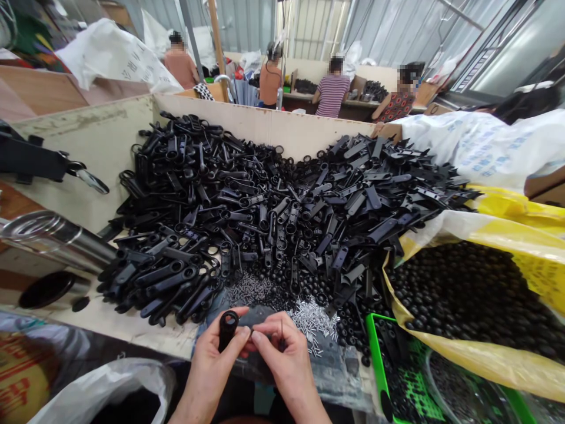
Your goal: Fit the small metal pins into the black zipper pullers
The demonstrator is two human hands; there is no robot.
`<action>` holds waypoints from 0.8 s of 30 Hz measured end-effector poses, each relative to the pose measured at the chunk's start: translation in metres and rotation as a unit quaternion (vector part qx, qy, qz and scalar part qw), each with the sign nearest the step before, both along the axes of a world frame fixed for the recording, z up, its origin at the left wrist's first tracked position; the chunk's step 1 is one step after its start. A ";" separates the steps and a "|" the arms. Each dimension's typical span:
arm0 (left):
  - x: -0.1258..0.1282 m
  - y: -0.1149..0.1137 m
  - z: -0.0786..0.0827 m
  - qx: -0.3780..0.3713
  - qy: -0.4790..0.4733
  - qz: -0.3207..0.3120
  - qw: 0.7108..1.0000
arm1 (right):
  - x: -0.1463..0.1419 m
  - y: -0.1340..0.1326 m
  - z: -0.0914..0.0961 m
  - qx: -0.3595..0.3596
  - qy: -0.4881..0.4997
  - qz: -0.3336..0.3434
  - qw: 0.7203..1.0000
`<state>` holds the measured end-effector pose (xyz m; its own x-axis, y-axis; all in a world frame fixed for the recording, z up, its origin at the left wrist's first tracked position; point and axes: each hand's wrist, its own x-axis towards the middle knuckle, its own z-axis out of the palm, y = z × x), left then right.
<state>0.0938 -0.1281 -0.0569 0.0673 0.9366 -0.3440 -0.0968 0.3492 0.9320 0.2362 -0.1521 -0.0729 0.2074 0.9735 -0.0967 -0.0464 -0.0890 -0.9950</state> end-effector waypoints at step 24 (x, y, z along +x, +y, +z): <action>0.000 0.001 0.003 -0.001 0.019 -0.025 1.000 | 0.000 -0.002 0.010 0.016 -0.047 0.017 0.999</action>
<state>0.0936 -0.1273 -0.0536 0.1004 0.9317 -0.3490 -0.0435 0.3545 0.9340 0.2358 -0.1539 -0.0633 0.1799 0.9826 -0.0464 0.0496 -0.0562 -0.9972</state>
